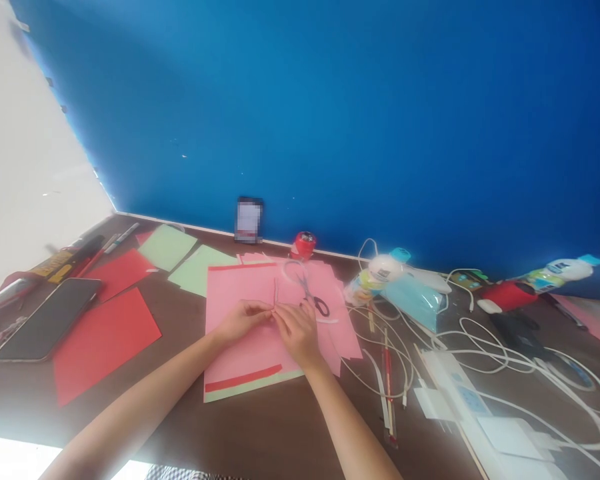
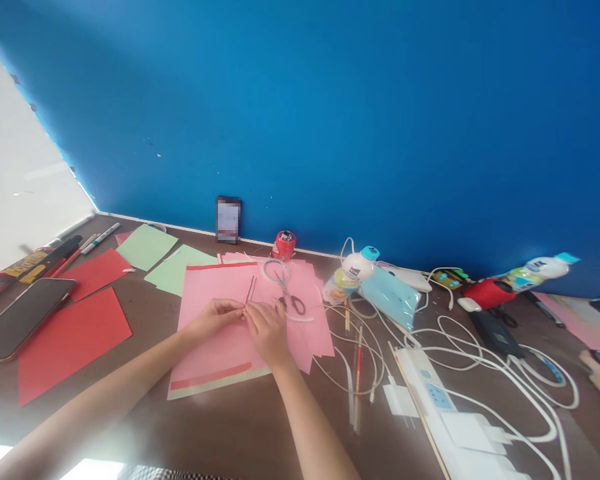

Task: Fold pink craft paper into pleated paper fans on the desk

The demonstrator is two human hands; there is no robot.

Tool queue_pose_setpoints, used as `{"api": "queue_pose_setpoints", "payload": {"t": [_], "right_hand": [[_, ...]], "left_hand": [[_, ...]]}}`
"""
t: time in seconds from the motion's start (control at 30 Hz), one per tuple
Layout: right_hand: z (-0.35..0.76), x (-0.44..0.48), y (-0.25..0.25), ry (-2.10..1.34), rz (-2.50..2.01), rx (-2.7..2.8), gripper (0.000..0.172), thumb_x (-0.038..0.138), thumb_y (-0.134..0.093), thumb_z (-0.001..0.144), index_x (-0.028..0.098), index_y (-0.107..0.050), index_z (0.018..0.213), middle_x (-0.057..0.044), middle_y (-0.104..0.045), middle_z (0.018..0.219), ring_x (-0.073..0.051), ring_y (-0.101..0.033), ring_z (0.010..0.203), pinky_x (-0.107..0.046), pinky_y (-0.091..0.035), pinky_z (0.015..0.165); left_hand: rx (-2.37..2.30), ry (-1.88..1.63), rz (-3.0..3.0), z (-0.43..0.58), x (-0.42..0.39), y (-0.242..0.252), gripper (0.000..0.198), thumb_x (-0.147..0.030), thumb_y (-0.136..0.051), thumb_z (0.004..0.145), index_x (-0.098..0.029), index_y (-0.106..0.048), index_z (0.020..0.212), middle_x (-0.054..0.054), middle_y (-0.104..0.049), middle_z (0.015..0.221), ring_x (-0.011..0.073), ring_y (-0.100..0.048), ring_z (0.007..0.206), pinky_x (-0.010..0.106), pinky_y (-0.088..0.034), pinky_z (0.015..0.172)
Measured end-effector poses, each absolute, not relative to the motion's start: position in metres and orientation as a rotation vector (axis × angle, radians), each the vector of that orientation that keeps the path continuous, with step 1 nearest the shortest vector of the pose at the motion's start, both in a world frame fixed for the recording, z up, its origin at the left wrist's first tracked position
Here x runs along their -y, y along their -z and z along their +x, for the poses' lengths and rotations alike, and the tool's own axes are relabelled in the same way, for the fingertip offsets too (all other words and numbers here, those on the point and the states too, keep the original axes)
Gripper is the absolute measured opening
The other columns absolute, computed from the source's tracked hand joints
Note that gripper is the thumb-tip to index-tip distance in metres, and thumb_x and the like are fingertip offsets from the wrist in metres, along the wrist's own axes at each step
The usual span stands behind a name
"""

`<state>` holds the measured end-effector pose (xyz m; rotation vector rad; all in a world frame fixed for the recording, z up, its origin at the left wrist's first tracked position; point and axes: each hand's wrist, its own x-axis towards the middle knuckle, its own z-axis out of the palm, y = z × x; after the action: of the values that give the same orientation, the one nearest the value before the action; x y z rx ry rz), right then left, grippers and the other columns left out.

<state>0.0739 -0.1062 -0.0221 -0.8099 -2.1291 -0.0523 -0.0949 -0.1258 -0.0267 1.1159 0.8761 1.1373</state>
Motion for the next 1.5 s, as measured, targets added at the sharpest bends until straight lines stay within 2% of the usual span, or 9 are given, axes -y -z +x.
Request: {"api": "queue_pose_setpoints", "payload": {"t": [0.23,0.33,0.47,0.67,0.9,1.07,1.2,1.3,1.5], "right_hand": [[0.07,0.108,0.021,-0.078,-0.762,2.169,0.018,0.014,-0.047,0.086,0.02,-0.062,0.093,-0.004,-0.069,0.091,-0.016,-0.061,0.087,-0.038,-0.036,0.092],[0.073,0.102,0.023,-0.265,-0.776,2.094,0.019,0.017,-0.046,0.085,0.019,-0.061,0.096,-0.007,-0.067,0.094,-0.017,-0.06,0.09,-0.034,-0.044,0.083],[0.105,0.081,0.026,-0.292,-1.189,1.56,0.022,0.021,-0.042,0.084,0.015,-0.058,0.098,-0.01,-0.064,0.089,-0.019,-0.06,0.08,-0.033,-0.048,0.069],[0.169,0.054,0.022,0.059,-1.416,1.49,0.025,0.008,-0.044,0.066,0.016,-0.065,0.076,-0.013,-0.06,0.104,-0.03,-0.049,0.108,-0.052,-0.032,0.094],[0.201,0.051,0.018,-0.375,-1.324,1.608,0.028,0.013,-0.045,0.067,0.016,-0.067,0.084,-0.01,-0.065,0.098,-0.023,-0.06,0.094,-0.04,-0.047,0.083],[0.214,0.063,0.034,-0.346,-1.311,2.174,0.027,0.012,-0.046,0.072,0.019,-0.069,0.083,-0.007,-0.067,0.096,-0.02,-0.061,0.091,-0.038,-0.047,0.083],[0.217,0.076,0.035,0.003,-1.288,2.397,0.042,-0.002,-0.038,0.068,0.02,-0.066,0.091,-0.007,-0.066,0.099,-0.02,-0.057,0.096,-0.04,-0.041,0.086],[0.212,0.08,0.024,0.2,-1.371,2.381,0.037,-0.001,-0.041,0.069,0.021,-0.065,0.086,-0.007,-0.065,0.1,-0.024,-0.054,0.101,-0.045,-0.034,0.089],[0.172,0.068,0.007,-0.053,-1.446,2.223,0.023,0.013,-0.043,0.077,0.017,-0.064,0.082,-0.006,-0.066,0.083,-0.018,-0.058,0.08,-0.028,-0.04,0.071]], "left_hand": [[-0.874,-1.174,1.017,-0.093,0.128,0.023,0.022,-0.033,-0.068,0.071,-0.015,-0.067,0.083,0.006,-0.068,0.084,0.0187,-0.062,0.08,0.034,-0.047,0.081],[-0.89,-1.191,0.944,-0.094,0.127,0.024,0.022,-0.033,-0.068,0.071,-0.014,-0.065,0.081,0.006,-0.067,0.085,0.0188,-0.062,0.081,0.035,-0.048,0.08],[-0.873,-1.208,0.8,-0.096,0.125,0.027,0.021,-0.032,-0.069,0.069,-0.014,-0.062,0.075,0.007,-0.066,0.089,0.0204,-0.063,0.083,0.038,-0.048,0.081],[-1.051,-1.172,1.115,-0.095,0.128,0.031,0.018,-0.032,-0.064,0.072,-0.015,-0.064,0.078,0.008,-0.065,0.089,0.0215,-0.061,0.084,0.035,-0.047,0.078],[-1.094,-0.975,2.127,-0.083,0.152,0.013,0.02,-0.019,-0.047,0.079,-0.019,-0.064,0.089,0.008,-0.064,0.091,0.0207,-0.058,0.083,0.033,-0.043,0.077],[-1.088,-0.579,2.575,-0.075,0.165,-0.008,0.017,-0.027,-0.05,0.081,-0.015,-0.06,0.075,0.01,-0.061,0.075,0.0212,-0.056,0.069,0.032,-0.04,0.065],[-1.236,-0.421,2.661,-0.069,0.171,-0.001,0.019,-0.03,-0.052,0.082,-0.014,-0.058,0.074,0.01,-0.06,0.075,0.0218,-0.055,0.068,0.031,-0.039,0.06],[-1.286,-0.499,2.58,-0.073,0.175,0.013,0.025,-0.034,-0.045,0.086,-0.014,-0.058,0.078,0.011,-0.06,0.078,0.0209,-0.056,0.07,0.029,-0.04,0.06],[-1.203,-0.682,2.441,-0.113,0.159,0.022,0.028,-0.041,-0.045,0.086,-0.017,-0.06,0.088,0.012,-0.062,0.092,0.0213,-0.058,0.082,0.029,-0.042,0.071]]}}
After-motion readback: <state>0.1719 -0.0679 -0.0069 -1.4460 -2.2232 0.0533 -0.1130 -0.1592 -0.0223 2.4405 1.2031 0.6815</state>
